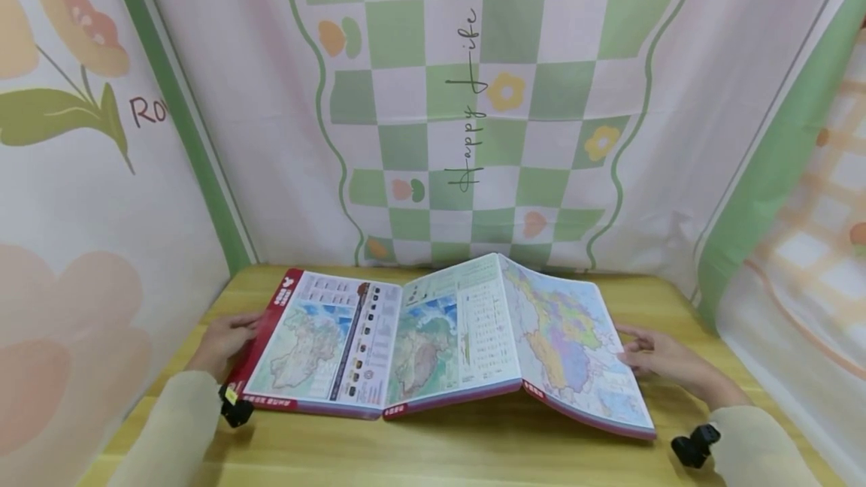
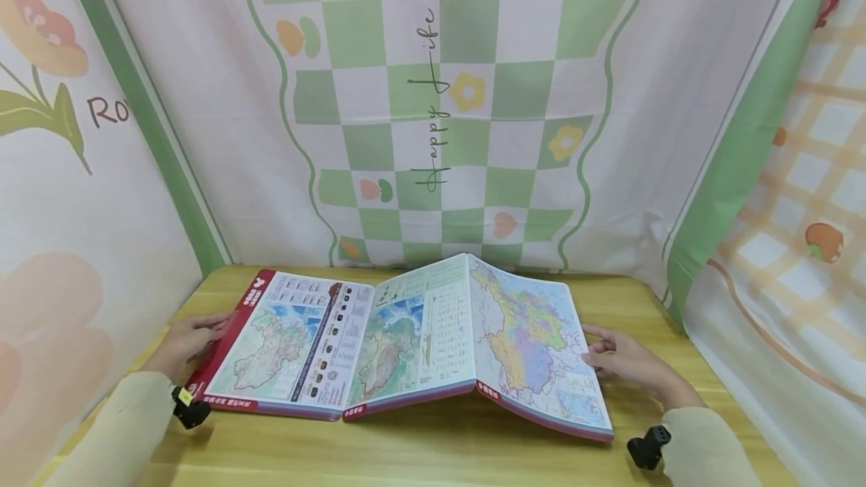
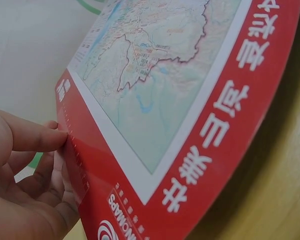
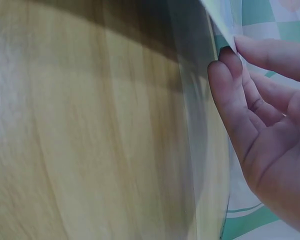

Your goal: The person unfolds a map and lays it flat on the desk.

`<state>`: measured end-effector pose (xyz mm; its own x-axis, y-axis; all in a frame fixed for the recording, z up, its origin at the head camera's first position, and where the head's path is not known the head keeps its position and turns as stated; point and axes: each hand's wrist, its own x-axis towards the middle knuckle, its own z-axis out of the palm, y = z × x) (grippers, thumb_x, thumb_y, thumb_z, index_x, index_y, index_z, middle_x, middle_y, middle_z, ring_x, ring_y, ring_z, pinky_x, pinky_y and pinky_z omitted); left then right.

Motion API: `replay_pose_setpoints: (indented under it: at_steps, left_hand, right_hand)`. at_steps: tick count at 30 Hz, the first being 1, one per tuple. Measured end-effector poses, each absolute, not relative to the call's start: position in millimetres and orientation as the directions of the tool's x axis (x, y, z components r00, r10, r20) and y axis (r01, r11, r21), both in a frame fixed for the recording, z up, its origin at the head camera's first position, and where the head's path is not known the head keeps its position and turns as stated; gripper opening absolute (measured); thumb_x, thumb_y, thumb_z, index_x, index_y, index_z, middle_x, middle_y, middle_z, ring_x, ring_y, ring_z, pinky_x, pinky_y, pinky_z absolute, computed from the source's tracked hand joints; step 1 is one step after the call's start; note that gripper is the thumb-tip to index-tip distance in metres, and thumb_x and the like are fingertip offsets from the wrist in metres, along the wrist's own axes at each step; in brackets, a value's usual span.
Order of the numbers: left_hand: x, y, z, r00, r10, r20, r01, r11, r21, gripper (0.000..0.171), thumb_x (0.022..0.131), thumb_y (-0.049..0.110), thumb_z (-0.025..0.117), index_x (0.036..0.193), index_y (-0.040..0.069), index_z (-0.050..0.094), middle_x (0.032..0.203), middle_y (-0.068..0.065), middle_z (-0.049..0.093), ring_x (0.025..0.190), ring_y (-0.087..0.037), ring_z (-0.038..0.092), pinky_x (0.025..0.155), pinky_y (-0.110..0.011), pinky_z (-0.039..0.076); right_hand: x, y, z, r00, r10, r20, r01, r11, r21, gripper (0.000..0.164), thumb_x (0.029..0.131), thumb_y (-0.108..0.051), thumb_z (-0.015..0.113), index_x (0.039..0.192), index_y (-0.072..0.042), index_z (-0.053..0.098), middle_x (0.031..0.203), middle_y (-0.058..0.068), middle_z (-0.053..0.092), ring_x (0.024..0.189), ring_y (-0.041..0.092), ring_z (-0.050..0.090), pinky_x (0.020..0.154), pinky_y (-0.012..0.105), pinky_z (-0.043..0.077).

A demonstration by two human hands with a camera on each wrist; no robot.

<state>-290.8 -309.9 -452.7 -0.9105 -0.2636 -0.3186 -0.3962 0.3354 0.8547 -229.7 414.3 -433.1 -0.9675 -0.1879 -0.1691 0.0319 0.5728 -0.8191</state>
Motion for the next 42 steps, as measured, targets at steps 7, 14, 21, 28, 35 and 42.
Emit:
replay_pose_setpoints:
  at_steps: [7, 14, 21, 28, 35, 42]
  left_hand:
    - [-287.6, -312.5, -451.9, -0.92, -0.239, -0.312, -0.376, 0.308, 0.874, 0.047, 0.104, 0.014, 0.051, 0.148, 0.0, 0.044, 0.147, -0.028, 0.042, 0.126, -0.04, 0.046, 0.099, -0.054, 0.047]
    - [-288.3, -313.6, -452.6, -0.92, -0.257, -0.294, -0.368, 0.314, 0.875, 0.047, 0.103, 0.013, 0.052, 0.148, 0.0, 0.046, 0.147, -0.027, 0.044, 0.126, -0.04, 0.046, 0.103, -0.055, 0.043]
    - [-289.7, -315.7, -456.6, -0.925, -0.258, -0.279, -0.352, 0.308, 0.884, 0.047, 0.101, 0.01, 0.054, 0.146, -0.001, 0.047, 0.146, -0.027, 0.046, 0.126, -0.039, 0.048, 0.101, -0.052, 0.044]
    - [-290.0, -314.9, -460.3, -0.928, -0.25, -0.275, -0.347, 0.322, 0.881, 0.047, 0.1, 0.008, 0.055, 0.145, -0.002, 0.047, 0.148, -0.029, 0.043, 0.129, -0.042, 0.043, 0.105, -0.057, 0.04]
    - [-290.2, -314.2, -466.7, -0.931, -0.258, -0.257, -0.34, 0.362, 0.868, 0.046, 0.098, 0.005, 0.057, 0.143, -0.001, 0.05, 0.15, -0.03, 0.038, 0.134, -0.044, 0.036, 0.11, -0.062, 0.029]
    - [-286.5, -308.2, -469.7, -0.932, -0.276, -0.234, -0.333, 0.401, 0.853, 0.046, 0.097, 0.005, 0.055, 0.143, -0.002, 0.05, 0.148, -0.031, 0.04, 0.133, -0.046, 0.037, 0.11, -0.062, 0.03]
  right_hand:
    - [-229.4, 421.6, -432.2, -0.978, -0.15, -0.147, 0.023, 0.621, -0.784, 0.071, 0.097, -0.011, 0.065, 0.148, 0.017, 0.024, 0.108, 0.02, 0.057, 0.092, 0.021, 0.061, 0.075, 0.031, 0.059]
    - [-228.6, 425.8, -429.2, -0.983, -0.105, -0.148, 0.039, 0.672, -0.74, 0.064, 0.098, -0.009, 0.063, 0.145, 0.019, 0.03, 0.108, 0.02, 0.059, 0.092, 0.022, 0.06, 0.072, 0.031, 0.058]
    - [-228.6, 432.0, -432.3, -0.986, -0.074, -0.147, 0.06, 0.672, -0.738, 0.061, 0.098, -0.009, 0.062, 0.145, 0.018, 0.033, 0.109, 0.021, 0.06, 0.091, 0.022, 0.061, 0.072, 0.03, 0.058]
    - [-228.9, 436.9, -434.1, -0.988, -0.08, -0.129, 0.042, 0.672, -0.739, 0.058, 0.097, -0.008, 0.063, 0.142, 0.018, 0.038, 0.104, 0.016, 0.062, 0.089, 0.019, 0.06, 0.071, 0.028, 0.057]
    - [-226.3, 437.5, -431.0, -0.986, -0.074, -0.148, 0.054, 0.703, -0.71, 0.058, 0.097, -0.012, 0.064, 0.14, 0.019, 0.04, 0.107, 0.017, 0.062, 0.092, 0.018, 0.059, 0.074, 0.028, 0.058]
    - [-225.4, 439.0, -429.0, -0.986, -0.065, -0.156, 0.061, 0.727, -0.684, 0.059, 0.097, -0.014, 0.065, 0.14, 0.019, 0.041, 0.109, 0.017, 0.062, 0.095, 0.02, 0.059, 0.074, 0.028, 0.057]
